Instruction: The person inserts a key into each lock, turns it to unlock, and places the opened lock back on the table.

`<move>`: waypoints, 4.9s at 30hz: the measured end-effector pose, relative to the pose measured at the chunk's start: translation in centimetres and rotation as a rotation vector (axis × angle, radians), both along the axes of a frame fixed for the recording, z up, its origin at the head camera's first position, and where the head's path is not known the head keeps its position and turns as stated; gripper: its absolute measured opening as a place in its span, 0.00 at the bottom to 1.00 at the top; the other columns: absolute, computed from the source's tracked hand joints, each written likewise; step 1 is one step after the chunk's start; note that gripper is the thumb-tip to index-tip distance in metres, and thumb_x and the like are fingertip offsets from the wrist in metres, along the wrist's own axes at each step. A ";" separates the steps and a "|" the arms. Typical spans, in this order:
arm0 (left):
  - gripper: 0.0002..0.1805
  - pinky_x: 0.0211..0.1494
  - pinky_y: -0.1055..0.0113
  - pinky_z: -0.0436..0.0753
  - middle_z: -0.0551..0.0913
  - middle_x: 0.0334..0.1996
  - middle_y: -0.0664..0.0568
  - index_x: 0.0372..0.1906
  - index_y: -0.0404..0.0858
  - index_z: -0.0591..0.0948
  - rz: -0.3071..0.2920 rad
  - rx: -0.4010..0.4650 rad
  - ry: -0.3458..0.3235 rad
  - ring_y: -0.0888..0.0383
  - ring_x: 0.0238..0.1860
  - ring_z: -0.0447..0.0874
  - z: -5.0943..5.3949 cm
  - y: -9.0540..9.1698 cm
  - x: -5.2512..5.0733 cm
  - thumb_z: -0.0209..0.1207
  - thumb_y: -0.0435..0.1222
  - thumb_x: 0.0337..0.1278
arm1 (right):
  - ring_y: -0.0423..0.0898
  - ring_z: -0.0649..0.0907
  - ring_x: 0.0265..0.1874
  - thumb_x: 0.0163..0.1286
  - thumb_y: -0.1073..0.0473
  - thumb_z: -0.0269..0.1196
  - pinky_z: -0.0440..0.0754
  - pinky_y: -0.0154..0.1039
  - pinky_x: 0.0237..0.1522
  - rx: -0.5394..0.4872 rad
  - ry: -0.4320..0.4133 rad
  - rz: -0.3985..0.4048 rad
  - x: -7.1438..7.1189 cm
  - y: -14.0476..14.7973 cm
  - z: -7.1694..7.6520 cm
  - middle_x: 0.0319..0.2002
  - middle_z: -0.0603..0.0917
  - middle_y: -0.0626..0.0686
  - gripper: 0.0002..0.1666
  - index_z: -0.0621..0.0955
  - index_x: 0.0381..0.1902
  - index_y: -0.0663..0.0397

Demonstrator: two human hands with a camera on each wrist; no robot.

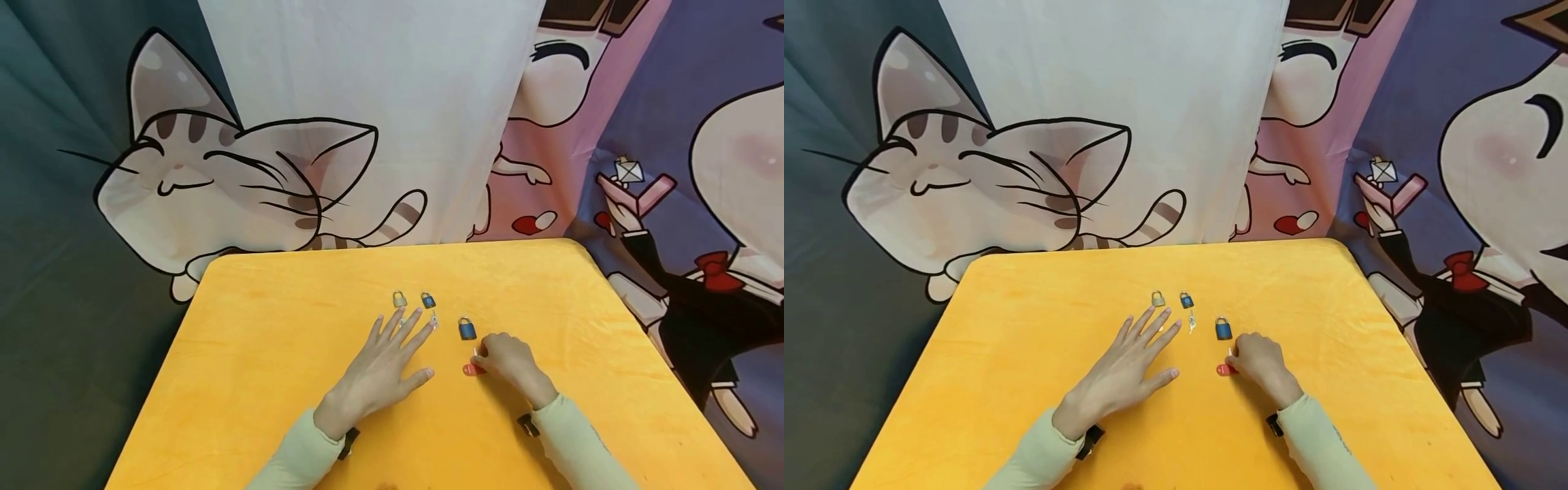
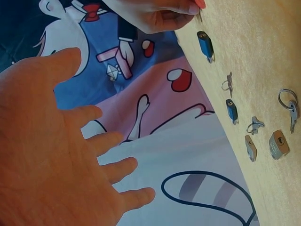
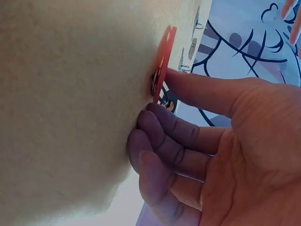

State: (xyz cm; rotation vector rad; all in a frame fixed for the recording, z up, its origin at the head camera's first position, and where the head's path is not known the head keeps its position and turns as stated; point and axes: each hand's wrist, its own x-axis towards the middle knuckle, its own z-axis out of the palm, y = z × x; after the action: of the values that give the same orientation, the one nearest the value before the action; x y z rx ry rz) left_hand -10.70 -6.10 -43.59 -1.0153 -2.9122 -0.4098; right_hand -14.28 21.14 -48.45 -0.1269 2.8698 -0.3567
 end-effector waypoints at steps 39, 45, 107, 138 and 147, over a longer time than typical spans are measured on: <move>0.40 0.79 0.43 0.51 0.42 0.81 0.54 0.79 0.57 0.45 0.027 -0.017 -0.035 0.50 0.81 0.34 0.7 -0.4 0.1 0.45 0.62 0.69 | 0.44 0.75 0.23 0.61 0.64 0.63 0.70 0.36 0.27 -0.247 0.050 -0.038 -0.2 0.6 0.1 0.23 0.81 0.47 0.06 0.82 0.24 0.51; 0.41 0.79 0.45 0.51 0.41 0.80 0.55 0.79 0.57 0.45 0.054 -0.002 -0.044 0.52 0.81 0.35 1.4 -1.0 -0.1 0.46 0.62 0.69 | 0.43 0.75 0.23 0.67 0.61 0.64 0.71 0.36 0.28 -0.280 0.123 -0.022 -0.2 1.2 2.0 0.25 0.82 0.48 0.05 0.82 0.30 0.54; 0.11 0.40 0.70 0.82 0.85 0.36 0.59 0.44 0.43 0.84 0.043 0.767 0.031 0.65 0.39 0.81 4.0 0.5 0.0 0.56 0.44 0.70 | 0.32 0.70 0.19 0.63 0.61 0.68 0.71 0.28 0.22 -0.508 0.610 0.279 4.9 -5.5 12.6 0.25 0.79 0.38 0.06 0.81 0.32 0.45; 0.09 0.37 0.70 0.80 0.83 0.28 0.56 0.35 0.40 0.83 -0.035 0.832 0.020 0.66 0.30 0.77 4.1 1.0 0.4 0.55 0.38 0.70 | 0.35 0.75 0.29 0.59 0.56 0.73 0.72 0.29 0.28 -0.519 0.590 0.333 5.4 -6.9 11.9 0.29 0.80 0.37 0.09 0.81 0.34 0.43; 0.08 0.39 0.69 0.81 0.83 0.28 0.56 0.36 0.42 0.83 -0.039 0.850 0.023 0.65 0.31 0.80 4.2 0.8 0.3 0.55 0.36 0.71 | 0.35 0.83 0.33 0.63 0.58 0.70 0.82 0.35 0.37 -0.540 0.578 0.352 5.6 -6.9 11.4 0.31 0.84 0.39 0.05 0.83 0.31 0.43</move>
State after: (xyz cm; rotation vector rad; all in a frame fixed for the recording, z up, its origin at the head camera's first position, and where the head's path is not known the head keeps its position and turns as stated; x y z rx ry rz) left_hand -10.36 -5.33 -39.38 -0.8878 -2.2671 -1.4382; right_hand -8.72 14.20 -37.02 -0.9571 3.1027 -1.1708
